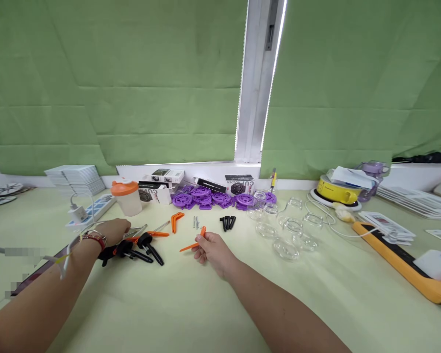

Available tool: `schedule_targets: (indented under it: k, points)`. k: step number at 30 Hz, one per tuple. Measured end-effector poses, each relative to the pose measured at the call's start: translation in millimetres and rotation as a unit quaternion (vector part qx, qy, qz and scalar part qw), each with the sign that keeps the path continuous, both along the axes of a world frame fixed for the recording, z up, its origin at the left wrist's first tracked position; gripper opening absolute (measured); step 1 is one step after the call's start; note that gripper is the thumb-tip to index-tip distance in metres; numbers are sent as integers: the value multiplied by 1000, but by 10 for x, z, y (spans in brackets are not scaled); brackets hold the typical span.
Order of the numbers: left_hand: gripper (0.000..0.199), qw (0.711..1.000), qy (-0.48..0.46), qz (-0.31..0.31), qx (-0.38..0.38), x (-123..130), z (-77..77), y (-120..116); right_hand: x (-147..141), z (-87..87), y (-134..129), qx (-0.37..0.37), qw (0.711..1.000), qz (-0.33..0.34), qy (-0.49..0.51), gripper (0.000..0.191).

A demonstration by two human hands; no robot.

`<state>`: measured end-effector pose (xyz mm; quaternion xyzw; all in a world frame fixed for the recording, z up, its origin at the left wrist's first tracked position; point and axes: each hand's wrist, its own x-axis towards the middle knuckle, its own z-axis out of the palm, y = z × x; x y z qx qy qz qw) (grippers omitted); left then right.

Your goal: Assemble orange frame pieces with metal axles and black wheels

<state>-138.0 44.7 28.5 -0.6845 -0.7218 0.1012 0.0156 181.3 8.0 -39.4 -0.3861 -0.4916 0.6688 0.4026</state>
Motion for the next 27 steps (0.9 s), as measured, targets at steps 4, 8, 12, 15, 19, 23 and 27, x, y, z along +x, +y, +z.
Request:
schedule_targets:
  k: [4,8,12,15,19,23,27]
  points:
    - [18,1000,-8,-4,2,-14,-39,11,-2,4,-7,3,1000,-3,-6,34]
    - [21,1000,-23,-11,11,-54,-59,48,-6,-1,-2,4,1000,-4,-6,36]
    - [32,999,-41,-10,28,-82,-45,66,-2,-19,12,0,1000,0,-3,37]
    - [41,998,-50,-12,40,-82,-15,51,4,-43,18,0,1000,4,2,37]
    - [46,997,-57,-18,58,-42,43,1,4,-50,22,2,1000,-6,4,38]
    - [44,992,-91,-2,83,52,143,-81,0,12,15,-17,1000,-23,12,35]
    - [42,973,-221,15,65,213,279,-201,13,59,20,-24,999,-11,33,33]
